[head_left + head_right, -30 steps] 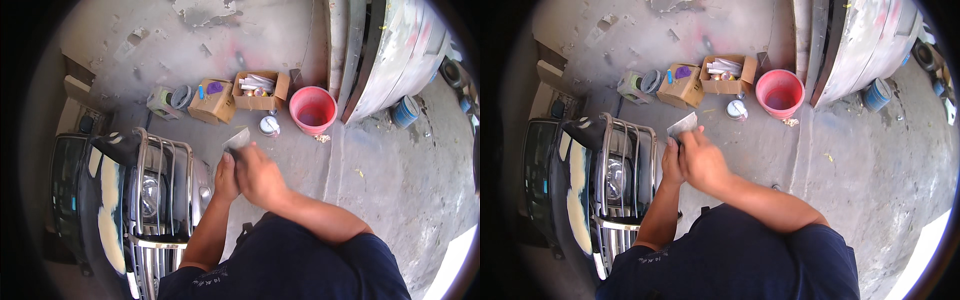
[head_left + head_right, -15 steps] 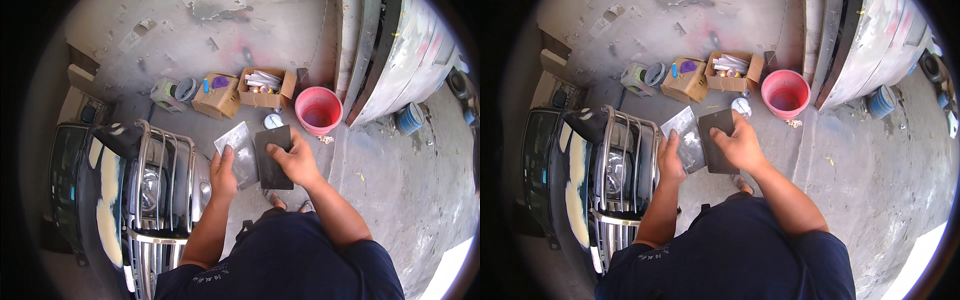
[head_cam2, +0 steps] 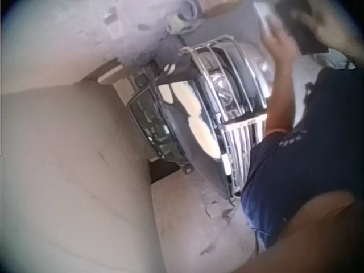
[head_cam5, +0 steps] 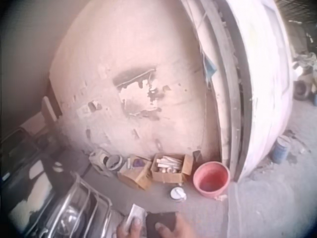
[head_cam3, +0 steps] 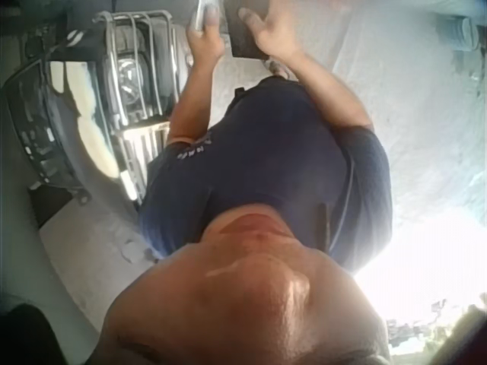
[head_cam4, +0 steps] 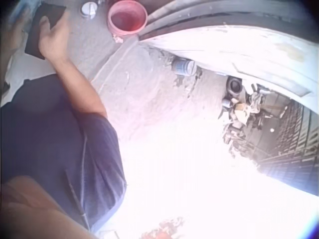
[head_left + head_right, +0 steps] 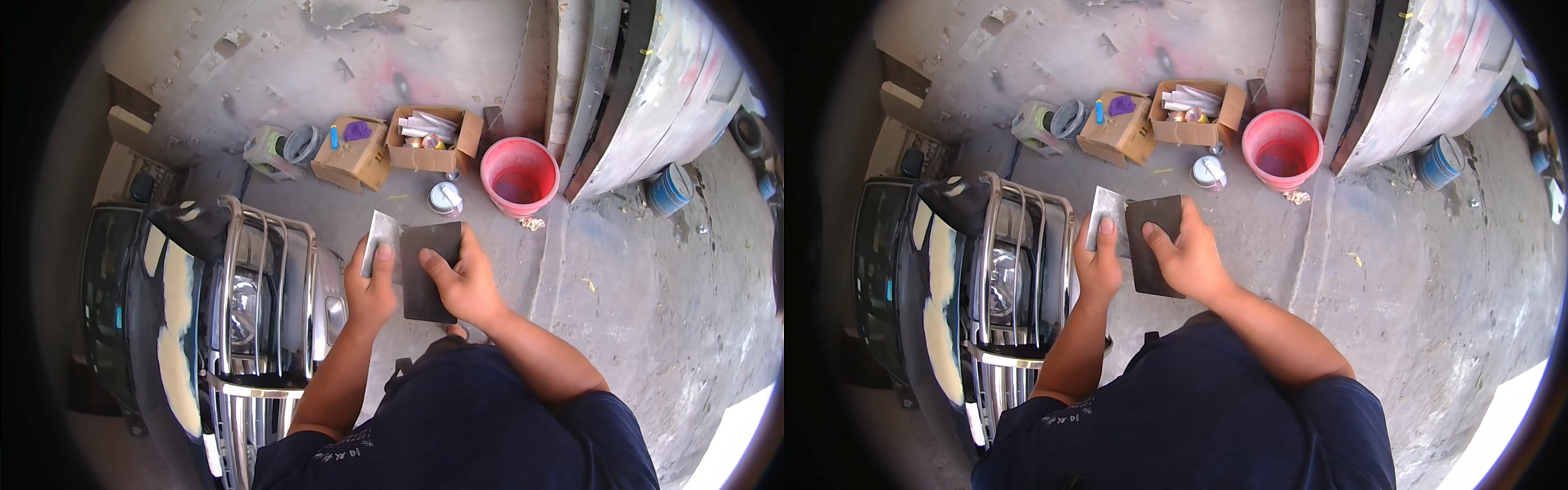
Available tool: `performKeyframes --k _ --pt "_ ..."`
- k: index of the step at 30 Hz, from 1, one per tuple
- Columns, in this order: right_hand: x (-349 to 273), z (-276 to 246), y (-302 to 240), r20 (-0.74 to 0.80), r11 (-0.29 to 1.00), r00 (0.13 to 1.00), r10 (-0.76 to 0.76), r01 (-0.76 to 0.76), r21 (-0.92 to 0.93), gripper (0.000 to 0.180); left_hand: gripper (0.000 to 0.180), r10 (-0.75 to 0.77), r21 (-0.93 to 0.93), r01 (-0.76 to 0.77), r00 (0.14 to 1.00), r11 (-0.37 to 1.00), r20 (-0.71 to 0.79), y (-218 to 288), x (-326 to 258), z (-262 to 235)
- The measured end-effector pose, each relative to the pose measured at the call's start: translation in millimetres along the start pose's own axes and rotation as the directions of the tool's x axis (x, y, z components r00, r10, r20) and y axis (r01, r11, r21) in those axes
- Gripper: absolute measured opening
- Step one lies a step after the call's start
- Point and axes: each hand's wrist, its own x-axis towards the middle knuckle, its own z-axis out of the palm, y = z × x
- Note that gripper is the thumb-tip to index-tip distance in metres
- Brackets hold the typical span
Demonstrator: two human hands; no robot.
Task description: The person sands the front hood of a black car using sandpaper to smooth the surface. They wipe the hood with a cloth, then use a sanding block and sandpaper to abrade the primed areas.
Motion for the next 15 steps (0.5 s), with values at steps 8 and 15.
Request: performKeyframes --k 8,15 --pt "-6 14 -14 -0.076 0.988 0.986 -0.151 0.149 -0.031 0.028 0.029 0.273 0.291 -0.306 0.95 0.906 0.15 7 -4 -11" --pt "1 12 -18 -0.051 0.966 0.97 -0.236 0.229 -0.119 0.029 0.027 0.195 0.312 -0.282 0.939 0.907 0.282 19 -2 -21"
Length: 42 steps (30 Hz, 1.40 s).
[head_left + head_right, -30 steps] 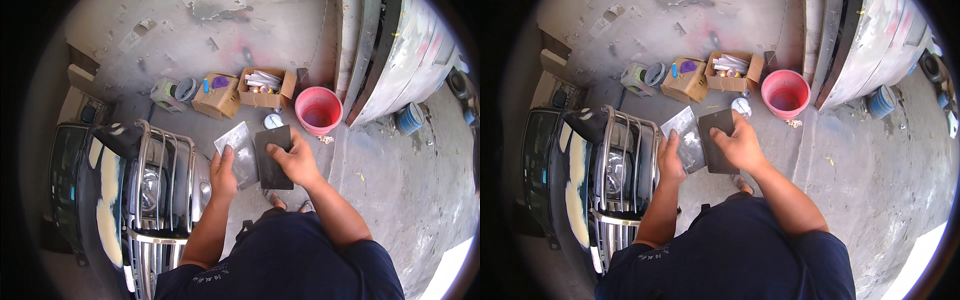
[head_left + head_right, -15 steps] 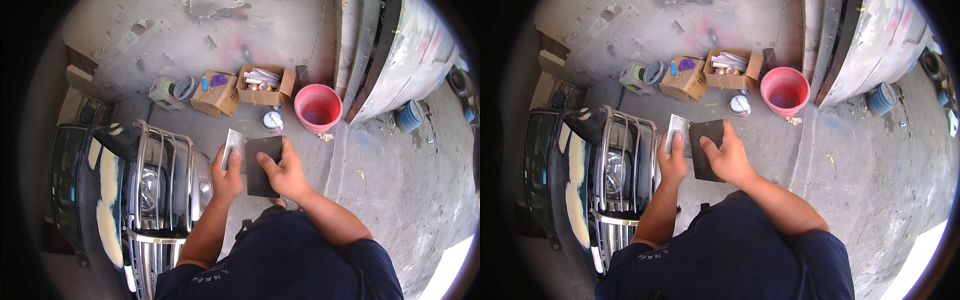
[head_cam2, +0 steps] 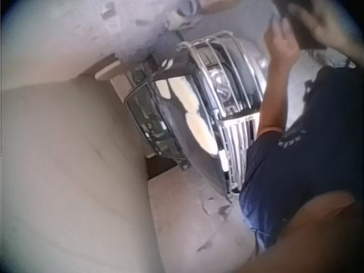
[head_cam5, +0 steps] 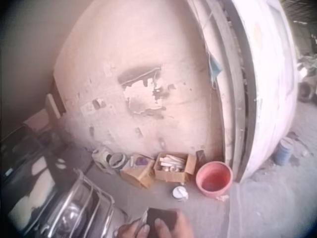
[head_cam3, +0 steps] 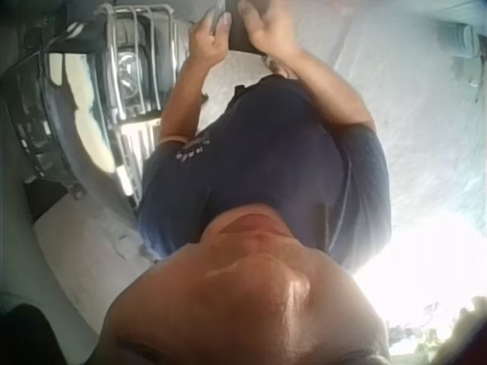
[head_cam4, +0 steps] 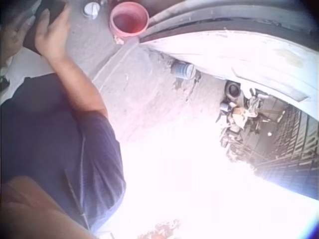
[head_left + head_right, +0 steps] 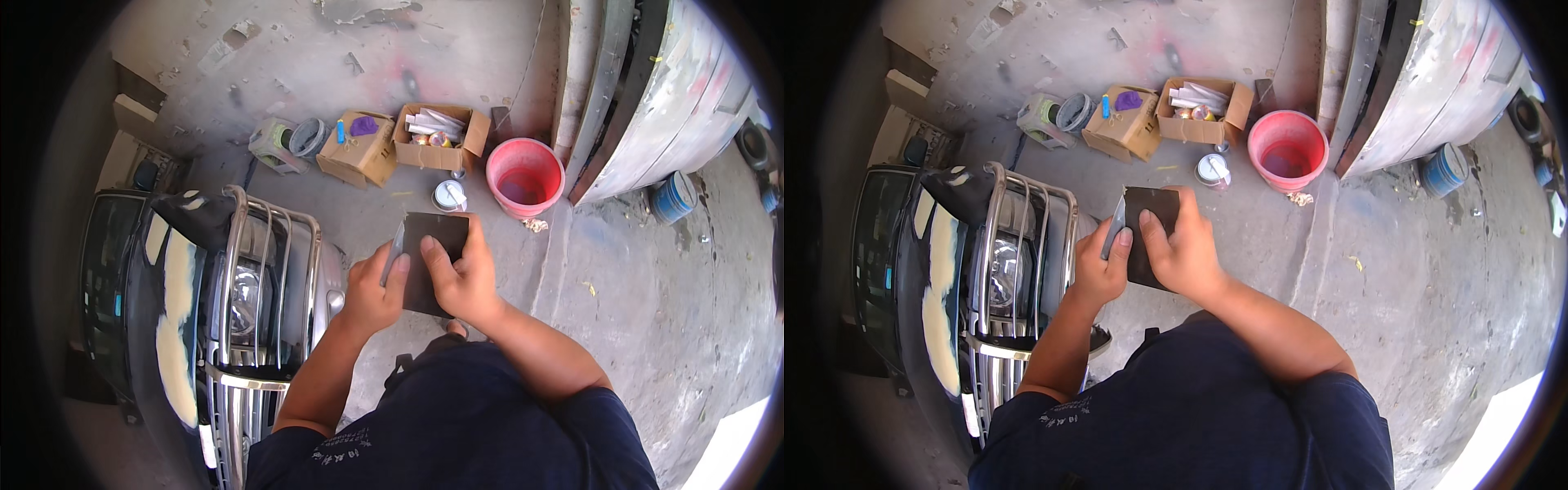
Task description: The person sands the front hood of a black car using sandpaper to smooth the surface. They wipe the hood with a cloth, then use a sanding block and sandpaper to abrade the primed areas.
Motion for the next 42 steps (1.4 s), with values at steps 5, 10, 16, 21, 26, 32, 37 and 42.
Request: performKeyframes --k 5,10,16,21,26,32,37,42 --pt "13 -10 -5 0.089 0.999 0.995 -0.047 0.049 -0.013 0.031 0.028 -0.097 -0.065 0.109 0.981 0.992 0.168 -6 -7 -6" --pt "1 -6 -1 0.029 0.984 0.995 0.095 -0.099 0.147 0.032 0.035 -0.118 -0.224 0.091 0.987 0.97 -0.11 16 -2 3" --pt "-9 3 0 -0.036 0.973 0.99 0.137 -0.127 0.195 0.03 0.041 0.014 0.007 -0.014 0.999 1.0 -0.035 11 -4 -1" --pt "9 -8 -10 0.01 0.99 0.996 0.088 -0.088 0.106 0.028 0.041 0.046 0.016 -0.047 0.998 0.999 0.051 9 -5 -5" --pt "1 -3 -4 -0.026 0.955 0.995 0.096 -0.084 0.285 0.027 0.038 -0.029 -0.051 0.029 1.0 0.998 0.001 10 -9 -6" --pt "-3 -1 -6 -0.016 0.972 0.993 0.113 -0.107 0.207 0.026 0.039 0.065 0.019 -0.064 0.997 0.998 -0.046 11 -10 -1" --pt "7 -5 -6 0.025 0.978 0.996 0.08 -0.084 0.191 0.027 0.038 -0.046 -0.008 0.047 0.997 0.999 0.064 13 -11 -10" --pt "-18 1 6 -0.047 0.983 0.997 0.066 -0.057 0.175 0.027 0.038 -0.108 -0.06 0.108 0.994 0.992 0.004 19 -8 -9"
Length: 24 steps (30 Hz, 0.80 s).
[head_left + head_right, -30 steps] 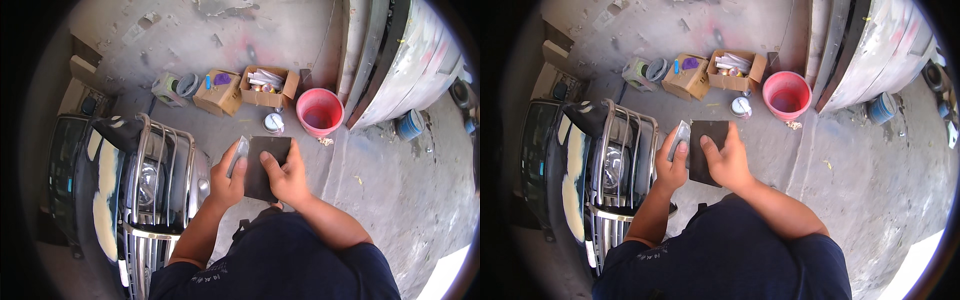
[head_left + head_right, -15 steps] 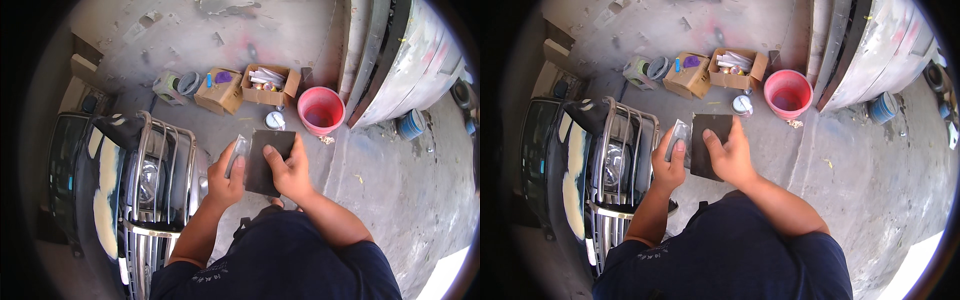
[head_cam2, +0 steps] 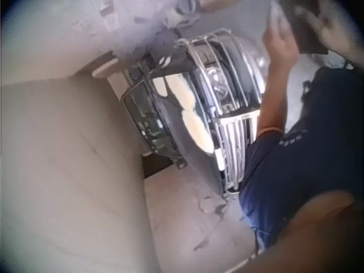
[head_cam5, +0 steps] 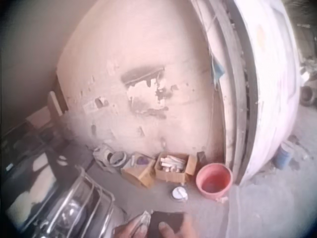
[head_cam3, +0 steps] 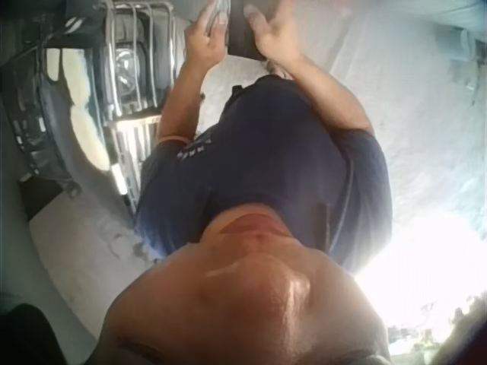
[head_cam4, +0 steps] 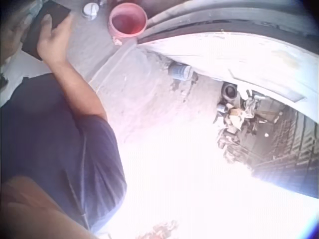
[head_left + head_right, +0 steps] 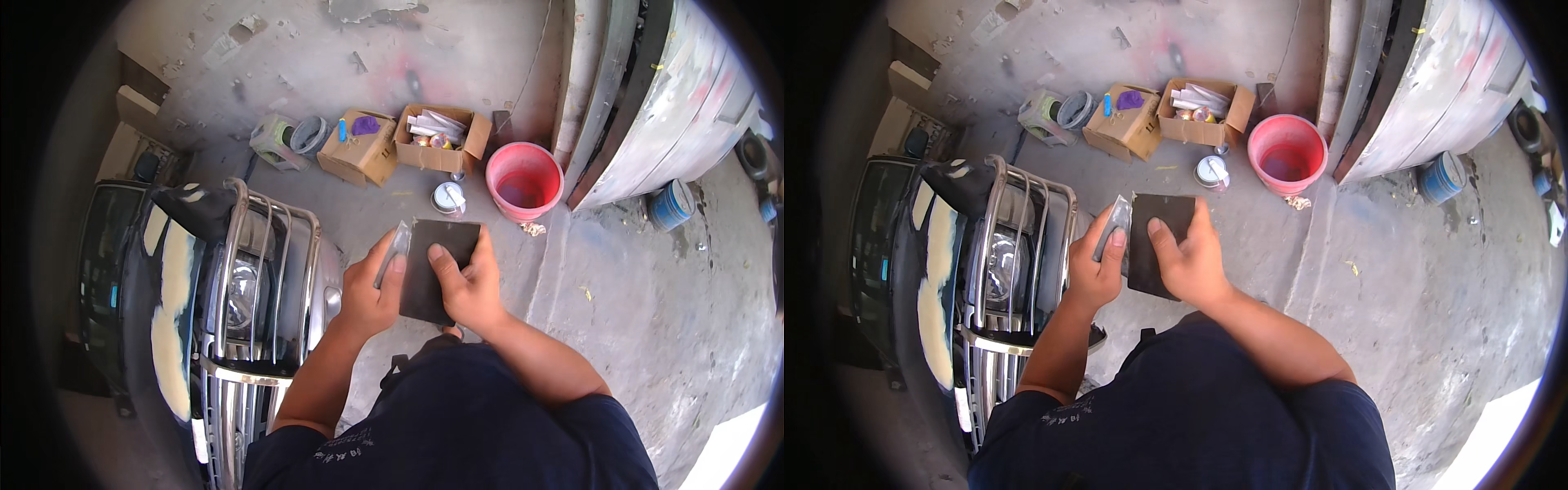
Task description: The person sands the front hood of a black car using sandpaper to smooth the surface. They wipe the hood with a cloth, then use a sanding block and sandpaper to abrade the primed areas.
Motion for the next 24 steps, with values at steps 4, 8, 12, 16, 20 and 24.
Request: performKeyframes --k 4,8,12,16,20,24 --pt "4 1 -6 0.007 0.998 0.999 0.037 -0.037 -0.058 0.028 0.036 0.106 0.036 -0.108 0.993 0.994 0.061 -10 -4 4" --pt "16 -3 -15 0.092 0.987 0.995 -0.026 0.041 -0.156 0.028 0.034 0.021 -0.021 -0.019 0.991 1.0 0.133 -12 -7 2" --pt "17 -6 -10 0.078 0.998 0.997 -0.009 0.014 -0.061 0.028 0.032 -0.104 -0.107 0.103 0.995 0.989 0.002 -6 -7 8" --pt "1 -4 4 0.037 0.994 0.999 -0.012 0.016 -0.106 0.028 0.032 0.062 -0.019 -0.063 0.997 0.998 -0.043 -14 -3 12" --pt "19 -4 -17 0.075 0.99 0.997 0.028 -0.017 -0.141 0.029 0.033 0.068 -0.018 -0.067 0.997 0.998 0.023 -15 -3 11" --pt "16 -9 -1 0.068 0.999 0.998 -0.019 0.021 -0.03 0.028 0.032 -0.02 -0.07 0.015 0.998 0.997 -0.058 -9 3 13"
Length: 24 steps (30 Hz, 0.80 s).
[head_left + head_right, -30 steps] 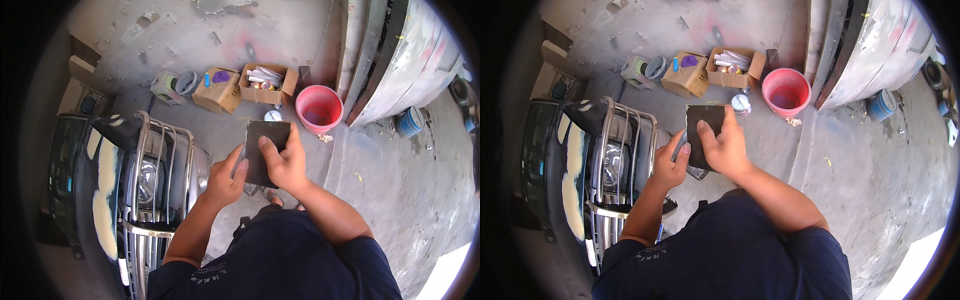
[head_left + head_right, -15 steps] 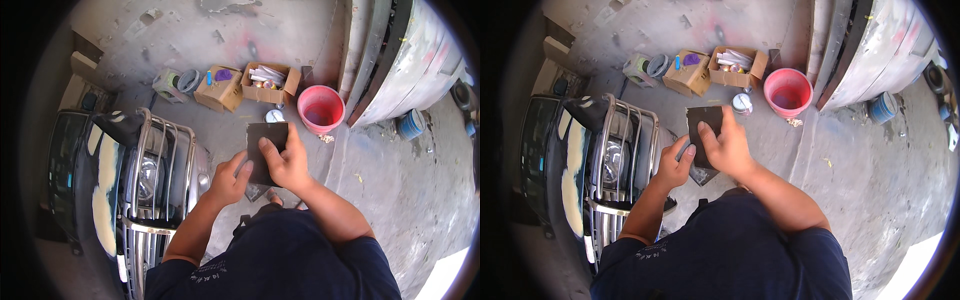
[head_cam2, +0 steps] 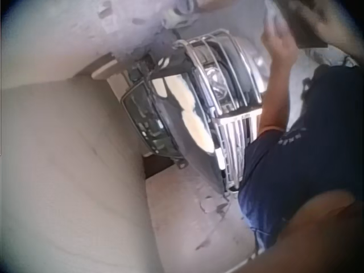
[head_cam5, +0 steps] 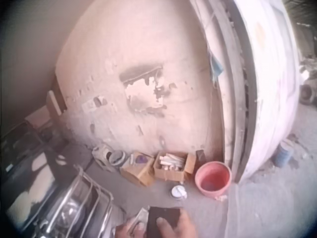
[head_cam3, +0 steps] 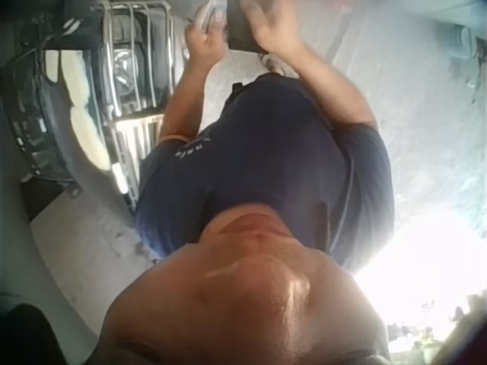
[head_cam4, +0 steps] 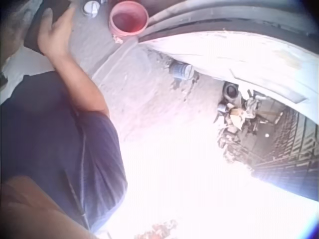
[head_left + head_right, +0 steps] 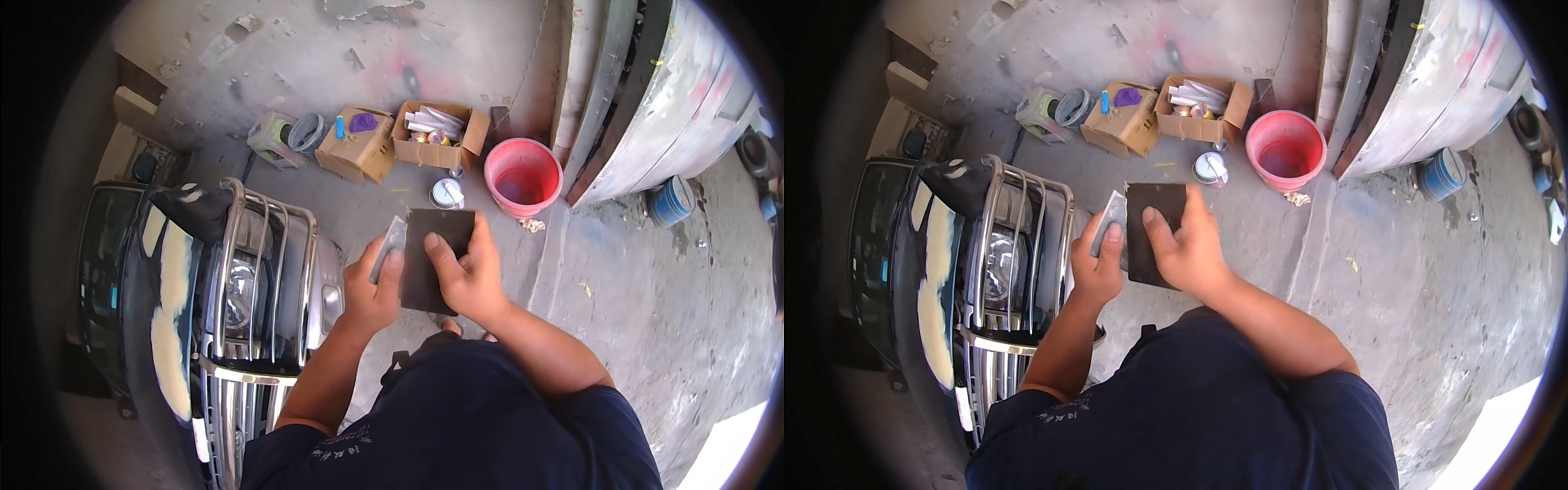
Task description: The person sands the front hood of a black car using sandpaper to smooth the surface. They wipe the hood with a cloth, then use a sanding block and sandpaper to abrade the primed areas.
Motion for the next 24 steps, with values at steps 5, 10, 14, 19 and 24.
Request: performKeyframes --k 5,10,14,19,24 --pt "4 -3 -14 -0.016 0.987 0.999 -0.05 0.047 -0.155 0.028 0.031 0.088 0.045 -0.091 0.994 0.995 0.057 -3 3 7" --pt "8 -6 -16 0.014 0.995 1.0 0.011 -0.009 -0.098 0.028 0.032 0.016 0.009 -0.016 1.0 1.0 0.016 -1 6 8" --pt "-1 -2 -7 -0.029 0.991 0.999 -0.018 0.014 -0.131 0.027 0.031 0.093 0.019 -0.093 0.996 0.995 0.01 -6 8 12" --pt "17 -11 -21 0.05 0.992 0.999 0.012 -0.005 -0.122 0.028 0.032 -0.006 0.001 0.006 0.999 1.0 0.051 -4 3 16" --pt "-4 -12 8 -0.03 0.99 0.998 -0.059 0.055 -0.132 0.029 0.033 0.108 0.008 -0.108 0.994 0.994 -0.011 -7 11 19"
